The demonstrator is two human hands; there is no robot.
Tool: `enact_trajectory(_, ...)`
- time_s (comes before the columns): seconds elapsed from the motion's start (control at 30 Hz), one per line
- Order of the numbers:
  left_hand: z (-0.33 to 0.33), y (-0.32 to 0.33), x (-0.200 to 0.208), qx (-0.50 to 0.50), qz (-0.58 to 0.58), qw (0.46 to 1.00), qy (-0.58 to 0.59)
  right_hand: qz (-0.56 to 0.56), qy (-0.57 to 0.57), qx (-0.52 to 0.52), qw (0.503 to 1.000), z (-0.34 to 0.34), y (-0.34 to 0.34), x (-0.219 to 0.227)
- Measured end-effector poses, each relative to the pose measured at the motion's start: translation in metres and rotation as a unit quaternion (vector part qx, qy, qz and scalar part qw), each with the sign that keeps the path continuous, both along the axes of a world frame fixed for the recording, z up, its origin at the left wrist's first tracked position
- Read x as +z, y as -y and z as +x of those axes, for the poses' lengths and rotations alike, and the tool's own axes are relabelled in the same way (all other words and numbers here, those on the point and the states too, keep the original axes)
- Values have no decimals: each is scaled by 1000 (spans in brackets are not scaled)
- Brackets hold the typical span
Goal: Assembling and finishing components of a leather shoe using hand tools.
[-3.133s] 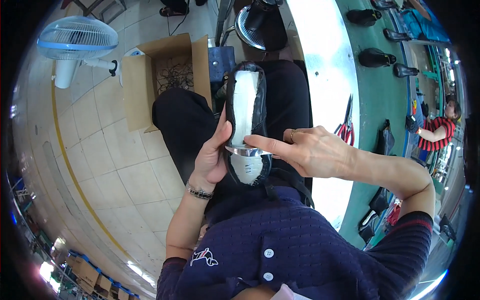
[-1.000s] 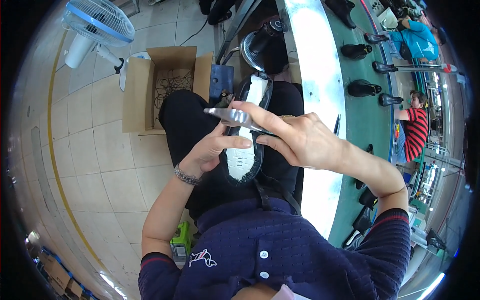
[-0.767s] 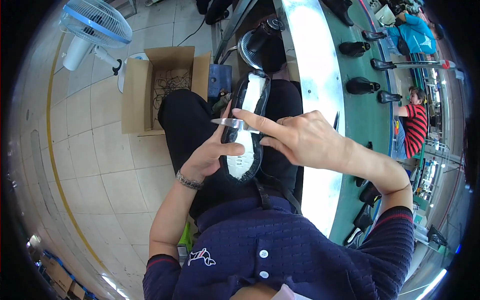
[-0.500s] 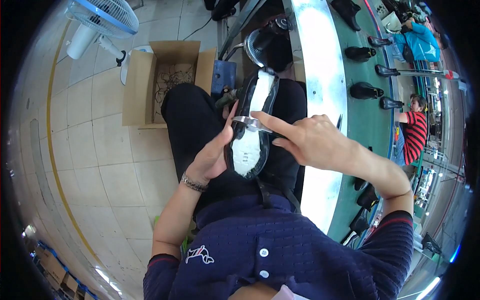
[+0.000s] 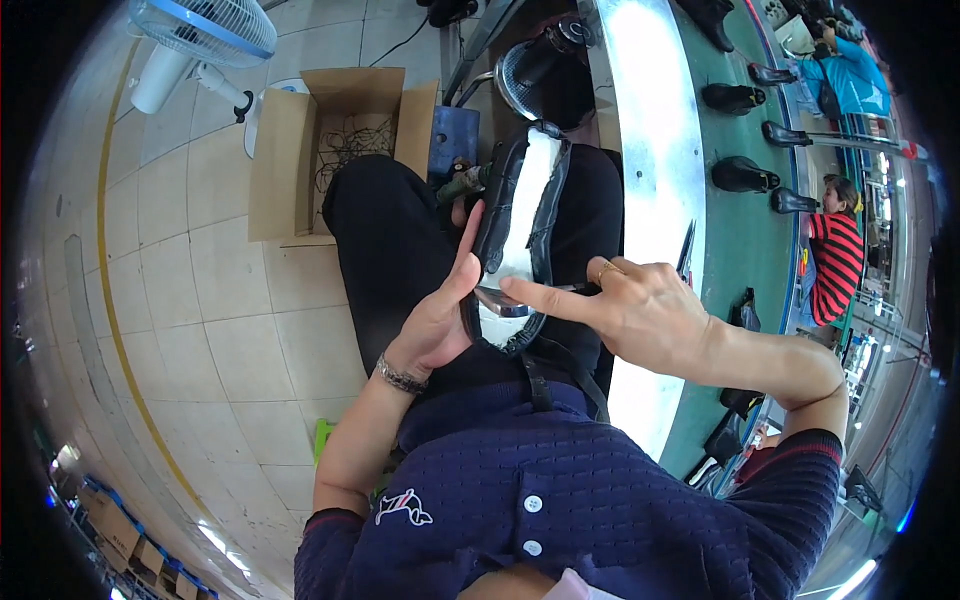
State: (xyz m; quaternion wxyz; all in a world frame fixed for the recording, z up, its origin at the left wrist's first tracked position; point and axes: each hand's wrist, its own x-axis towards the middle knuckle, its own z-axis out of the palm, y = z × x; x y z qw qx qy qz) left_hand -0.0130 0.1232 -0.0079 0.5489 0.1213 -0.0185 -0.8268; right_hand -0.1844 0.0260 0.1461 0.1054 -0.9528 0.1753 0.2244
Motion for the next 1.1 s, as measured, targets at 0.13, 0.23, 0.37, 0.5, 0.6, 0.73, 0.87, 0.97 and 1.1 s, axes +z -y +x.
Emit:
enact_trajectory(0.13,-8,3,13,36,12,988,151,56,11,-68,996,-8,3,-1)
enact_trajectory(0.23,-9,-2,0,57,-17,975,215,57,4,-63,996,9,10,30)
enact_trajectory(0.37,-13,-3,-13,80,-77,962,248,77,248,-81,962,25,6,23)
enact_trajectory(0.5,-3,1,-5,-8,-32,982,187,6,31,-49,998,24,6,-20)
enact_trajectory(0.6,-4,1,-8,-8,-52,973,223,-68,-11,0,998,27,6,8)
enact_trajectory(0.73,0,1,4,-32,-41,977,205,26,251,-65,965,18,-10,-4)
enact_trajectory(0.87,-4,-3,-9,-28,-66,973,218,-27,-15,-43,999,18,-17,-12)
enact_trajectory(0.97,-9,-2,-28,79,-40,994,66,4,93,16,996,25,-28,5)
enact_trajectory(1.1,-2,1,-2,-16,-127,947,293,-22,142,13,990,12,-39,-16)
